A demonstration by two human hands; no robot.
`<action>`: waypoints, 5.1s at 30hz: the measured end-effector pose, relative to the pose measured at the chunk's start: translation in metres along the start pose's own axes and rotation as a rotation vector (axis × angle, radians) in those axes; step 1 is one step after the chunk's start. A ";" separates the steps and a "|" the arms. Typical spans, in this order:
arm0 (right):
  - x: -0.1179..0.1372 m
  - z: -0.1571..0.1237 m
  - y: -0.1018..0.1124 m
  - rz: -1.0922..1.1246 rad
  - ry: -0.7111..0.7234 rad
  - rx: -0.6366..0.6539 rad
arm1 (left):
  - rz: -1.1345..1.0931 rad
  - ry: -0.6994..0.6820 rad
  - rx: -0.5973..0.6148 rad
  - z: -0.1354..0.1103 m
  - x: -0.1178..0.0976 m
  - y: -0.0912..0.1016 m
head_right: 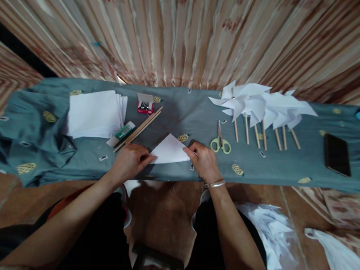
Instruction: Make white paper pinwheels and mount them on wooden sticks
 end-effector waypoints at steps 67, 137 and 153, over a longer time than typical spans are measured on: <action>0.039 -0.034 -0.034 -0.308 0.258 -0.065 | 0.072 -0.258 0.071 -0.005 -0.066 -0.034; 0.016 -0.029 0.040 0.610 0.157 -0.213 | -1.364 0.471 0.349 -0.004 -0.028 -0.018; -0.033 -0.012 0.068 -0.490 -0.290 -0.185 | -1.477 0.676 -0.082 0.005 -0.005 -0.006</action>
Point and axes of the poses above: each hand's wrist, its own z-axis towards the middle knuckle, its own y-axis out of the back of the hand, x = y × z, the point moved 5 cm from there along z, towards the middle knuckle, and after that the axes turned 13 degrees about z, right-handed, at the moved point
